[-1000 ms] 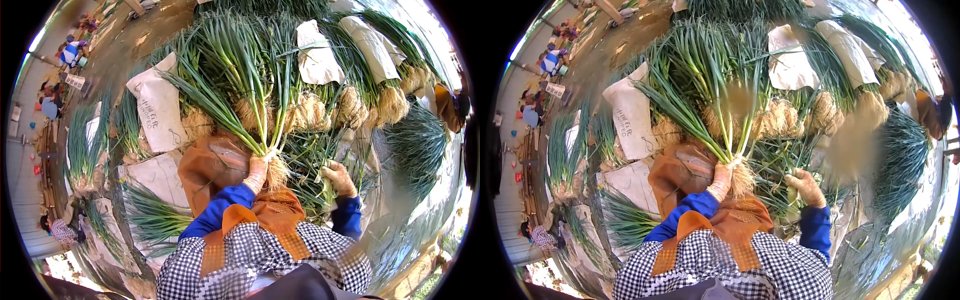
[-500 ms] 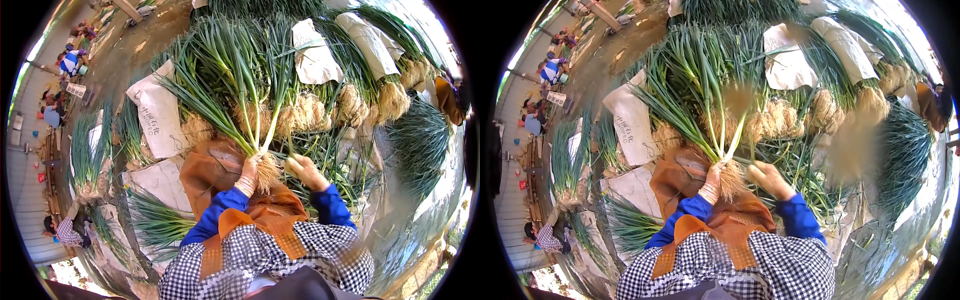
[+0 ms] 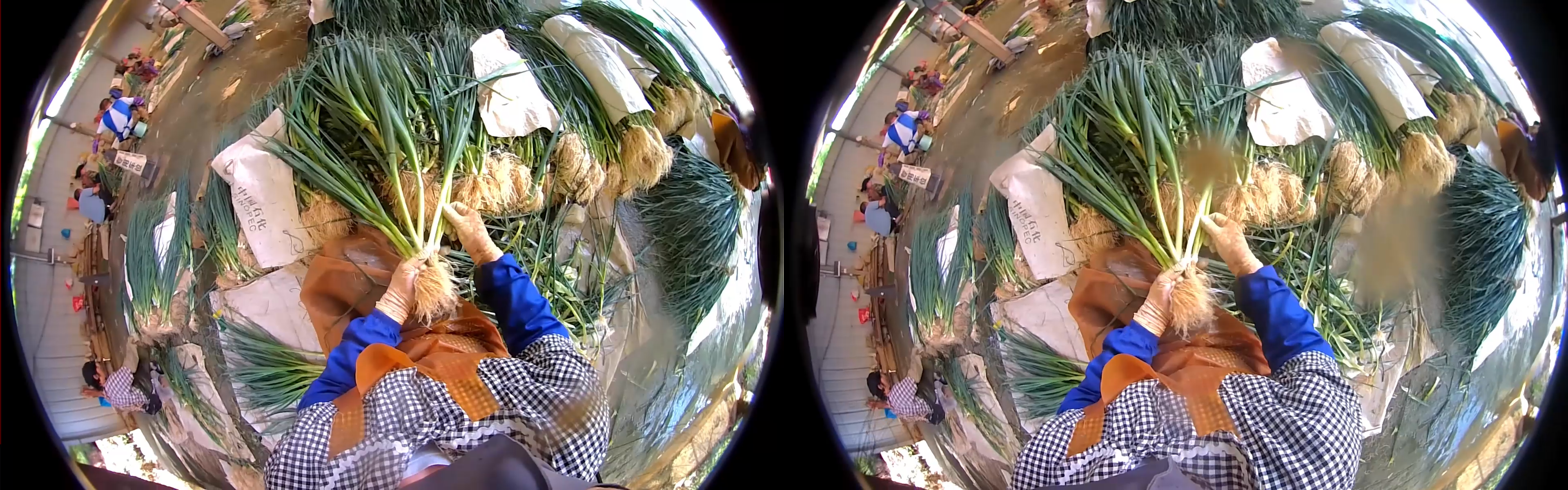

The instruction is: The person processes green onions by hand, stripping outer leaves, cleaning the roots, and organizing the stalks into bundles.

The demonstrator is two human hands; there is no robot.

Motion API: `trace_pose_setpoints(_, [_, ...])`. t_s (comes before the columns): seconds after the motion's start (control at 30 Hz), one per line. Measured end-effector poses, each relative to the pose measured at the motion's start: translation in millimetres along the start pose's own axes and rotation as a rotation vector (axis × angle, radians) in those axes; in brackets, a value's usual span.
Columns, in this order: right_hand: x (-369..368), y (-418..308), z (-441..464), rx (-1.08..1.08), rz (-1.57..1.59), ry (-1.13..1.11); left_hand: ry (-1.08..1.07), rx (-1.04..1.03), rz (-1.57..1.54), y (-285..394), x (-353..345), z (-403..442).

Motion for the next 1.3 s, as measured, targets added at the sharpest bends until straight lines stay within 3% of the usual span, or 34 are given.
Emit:
trace_pose_setpoints(0.03, [-0.7,-0.7,3.6,0.05,-0.273,0.089,0.047,-0.001,-0.082,-0.3,-8.1,-1.9])
trace_pose_setpoints(0.13, [0.7,-7.7,-5.5,0.133,-0.462,0.204,0.089,-0.013,0.167,-4.2,-24.4,-10.5])
trace_pose_setpoints(0.27, [8.0,20.1,-5.1,-0.006,0.534,-0.141,0.12,-0.051,-0.086,-15.9,-23.3,-4.4])
trace_pose_setpoints(0.3, [3.9,18.4,-10.5,-0.054,0.695,-0.066,0.093,-0.037,-0.109,-17.1,-21.5,-2.6])
trace_pose_setpoints(0.43, [-3.9,18.6,-12.5,-0.122,0.897,-0.183,0.04,-0.04,-0.181,-18.3,-20.5,-4.0])
trace_pose_setpoints(0.47, [-10.3,29.4,0.0,-0.046,0.81,-0.247,0.09,-0.09,-0.104,-17.0,-22.5,-5.0])
trace_pose_setpoints(0.53, [-6.8,17.5,-11.2,-0.061,0.028,-0.029,0.202,-0.243,0.051,-17.9,-17.7,-0.4])
trace_pose_setpoints(0.57, [-9.7,6.1,-17.6,0.083,-0.245,0.259,0.247,-0.243,0.12,-20.4,-10.3,2.4])
trace_pose_setpoints(0.6, [-6.1,-4.5,-25.0,0.061,-0.785,0.376,0.288,-0.242,0.189,-21.2,-7.0,4.0])
trace_pose_setpoints(0.7, [6.3,6.5,-27.5,0.054,-1.174,0.405,0.265,-0.287,0.242,-33.0,-5.9,12.8])
trace_pose_setpoints(0.8, [13.5,17.3,-30.7,0.109,-1.166,0.43,0.209,-0.286,0.196,-37.4,-7.8,17.7])
trace_pose_setpoints(0.93, [14.9,15.8,-30.2,0.122,-1.042,0.419,0.193,-0.132,0.157,-38.7,-5.2,19.0])
trace_pose_setpoints(1.0, [11.9,17.6,-25.5,0.14,-1.238,0.385,0.137,-0.029,0.044,-40.0,-8.7,17.0])
trace_pose_setpoints(1.07, [9.6,20.5,-28.1,0.168,-1.227,0.389,0.16,-0.017,0.039,-36.6,-6.5,18.5])
trace_pose_setpoints(1.13, [7.6,14.5,-43.0,0.305,-0.983,0.481,0.126,0.178,-0.117,-41.9,-2.3,21.2])
trace_pose_setpoints(1.2, [6.8,4.6,-65.7,0.291,-0.751,0.414,0.109,0.173,-0.11,-42.4,-2.8,22.8])
trace_pose_setpoints(1.27, [0.3,-8.1,-91.3,0.394,-0.766,0.344,0.168,0.207,-0.172,-40.1,-7.6,14.2])
trace_pose_setpoints(1.3, [-1.7,-20.8,-106.1,0.307,-0.532,0.207,0.061,0.241,-0.18,-39.8,-4.2,17.0])
Point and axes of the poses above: each hand's wrist, its own z-axis towards the middle knuckle, its own x-axis out of the back of the hand, y = z × x, the point moved 3 cm from there along z, towards the middle knuckle, and after that the axes turned 10 degrees about -z, right-handed, at the moved point
